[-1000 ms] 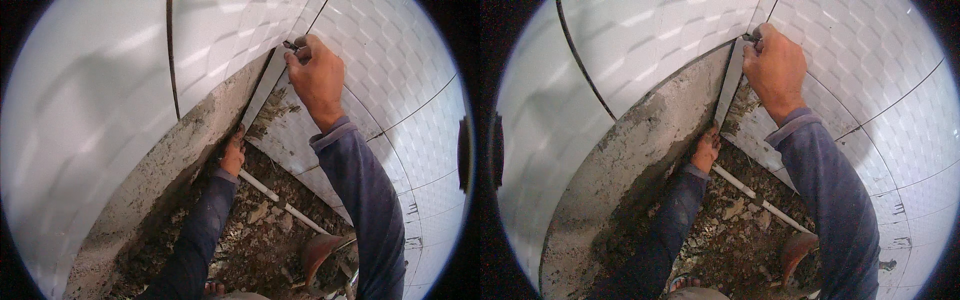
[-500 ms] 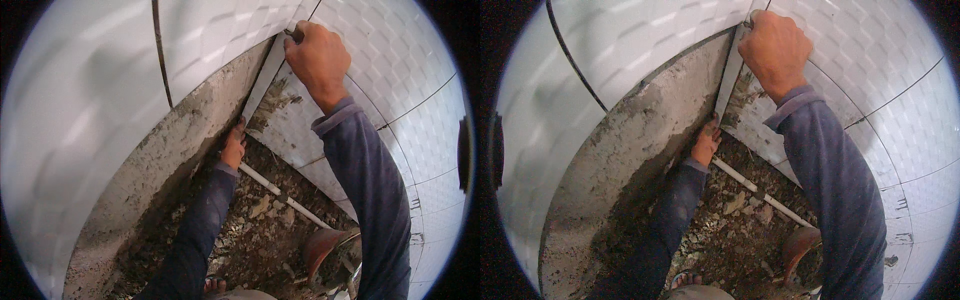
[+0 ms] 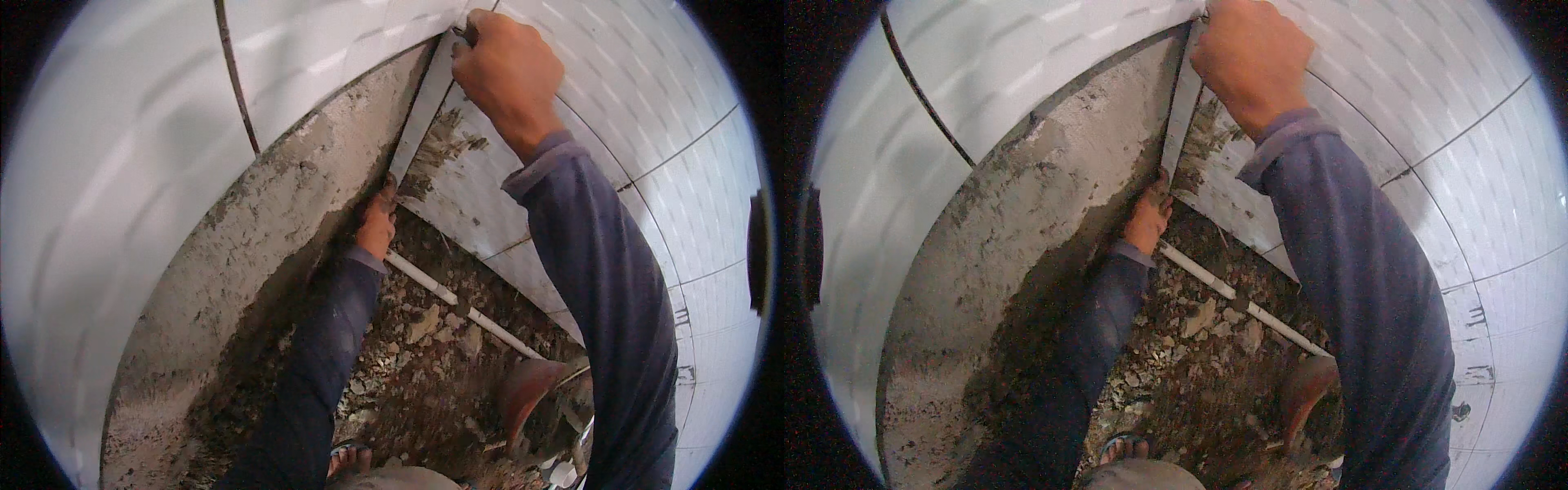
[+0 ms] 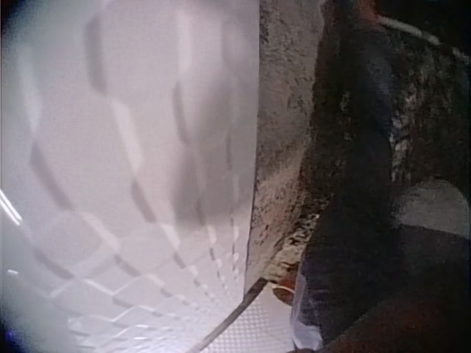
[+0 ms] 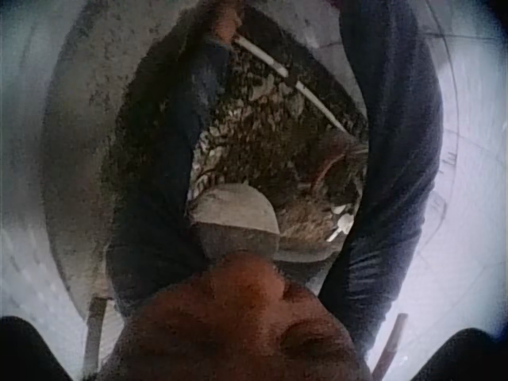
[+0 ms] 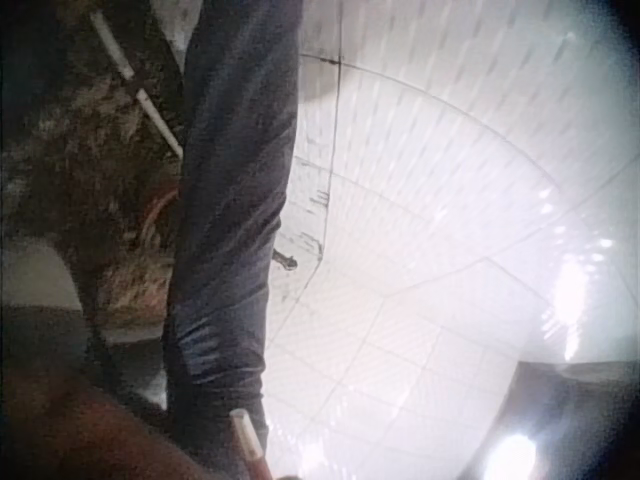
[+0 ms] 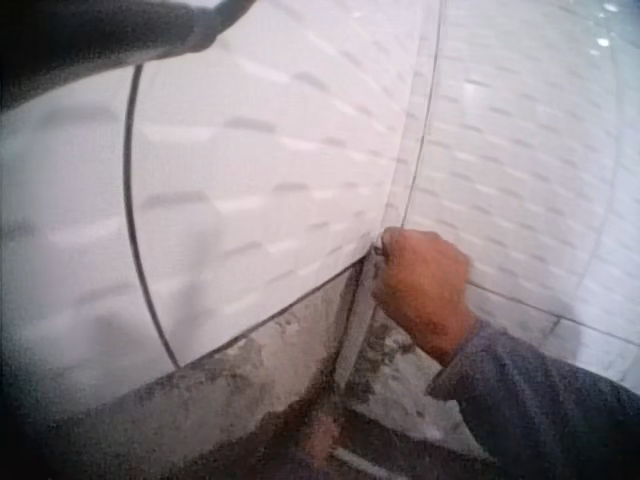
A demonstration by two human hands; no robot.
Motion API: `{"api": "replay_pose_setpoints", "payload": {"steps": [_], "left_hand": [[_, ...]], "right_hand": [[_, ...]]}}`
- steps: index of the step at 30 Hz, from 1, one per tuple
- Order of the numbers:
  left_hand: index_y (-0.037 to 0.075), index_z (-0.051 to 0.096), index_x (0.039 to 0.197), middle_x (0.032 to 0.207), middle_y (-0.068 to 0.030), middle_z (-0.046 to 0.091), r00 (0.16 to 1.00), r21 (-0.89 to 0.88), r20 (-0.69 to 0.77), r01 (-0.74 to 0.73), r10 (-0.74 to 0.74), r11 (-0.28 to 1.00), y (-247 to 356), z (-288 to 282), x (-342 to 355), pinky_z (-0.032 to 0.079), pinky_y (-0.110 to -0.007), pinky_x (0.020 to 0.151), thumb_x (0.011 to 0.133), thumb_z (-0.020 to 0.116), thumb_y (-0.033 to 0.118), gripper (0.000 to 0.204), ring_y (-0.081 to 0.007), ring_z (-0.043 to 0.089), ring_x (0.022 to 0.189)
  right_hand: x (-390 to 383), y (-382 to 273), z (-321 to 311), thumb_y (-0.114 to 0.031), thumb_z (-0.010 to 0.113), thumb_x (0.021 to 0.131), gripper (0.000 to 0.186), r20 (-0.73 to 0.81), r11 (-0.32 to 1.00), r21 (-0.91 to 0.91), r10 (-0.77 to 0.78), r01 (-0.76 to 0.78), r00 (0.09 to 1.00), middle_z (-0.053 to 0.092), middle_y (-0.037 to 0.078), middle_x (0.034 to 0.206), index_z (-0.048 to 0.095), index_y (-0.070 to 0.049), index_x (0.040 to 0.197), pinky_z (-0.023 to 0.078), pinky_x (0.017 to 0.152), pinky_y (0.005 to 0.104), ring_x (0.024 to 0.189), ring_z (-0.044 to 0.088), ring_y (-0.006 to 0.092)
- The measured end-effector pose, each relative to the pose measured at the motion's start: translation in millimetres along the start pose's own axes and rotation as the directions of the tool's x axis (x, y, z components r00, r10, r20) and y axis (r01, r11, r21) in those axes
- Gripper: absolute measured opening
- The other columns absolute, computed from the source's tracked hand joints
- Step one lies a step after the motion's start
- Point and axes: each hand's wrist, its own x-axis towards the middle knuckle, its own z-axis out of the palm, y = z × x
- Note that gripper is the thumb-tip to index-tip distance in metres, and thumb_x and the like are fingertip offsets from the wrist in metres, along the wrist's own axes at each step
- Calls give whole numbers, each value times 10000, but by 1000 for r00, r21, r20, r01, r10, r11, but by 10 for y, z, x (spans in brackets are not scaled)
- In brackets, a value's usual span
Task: The person scoops cement from a bucket using a trowel and applies it to the corner of a tiled wall. They smooth the cement along the vertical joint between two walls, working in a small area.
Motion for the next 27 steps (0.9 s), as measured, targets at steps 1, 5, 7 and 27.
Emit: {"api": "replay_pose_setpoints", "payload": {"steps": [1, 5, 7, 27], "left_hand": [[211, 606, 1297, 1093, 16, 592, 1000, 37, 2, -11, 11, 999, 53, -110, 112, 437, -286, 730, 948, 636, 404, 400, -130, 526, 908], [165, 595, 1281, 1114, -37, 589, 995, 30, 63, 71, -73, 997, -123, 407, 315, 447, -334, 751, 933, 648, 410, 429, -175, 530, 940], [140, 585, 1275, 1146, -67, 581, 982, -24, -20, 187, -187, 982, -179, 479, 355, 459, -368, 786, 925, 659, 398, 441, -204, 541, 985], [74, 377, 1471, 1498, -235, 400, 830, -179, 102, 558, -549, 810, 839, -565, 1436, 500, -571, 943, 826, 788, 308, 800, -442, 461, 1289]], "right_hand": [[16, -5, 12, -184, 694, 791, 175, 4, 998, 57, -21, 21, 1000, 692, 207, 787, 703, -25, 862, 538, 658, 465, 747, 688, 378], [-85, 480, -53, -129, 654, 799, 129, -76, 988, 109, -97, 105, 992, 673, 245, 777, 671, -2, 811, 539, 672, 481, 743, 680, 401], [-347, 648, -113, -150, 672, 811, 157, -117, 982, 143, -110, 126, 987, 678, 245, 790, 668, 7, 811, 538, 677, 482, 729, 674, 404], [-7200, 1914, -2815, -178, 652, 721, 160, 912, 868, -407, 374, -283, -166, 659, 223, 697, 702, -38, 779, 559, 586, 524, 680, 682, 419]]}}
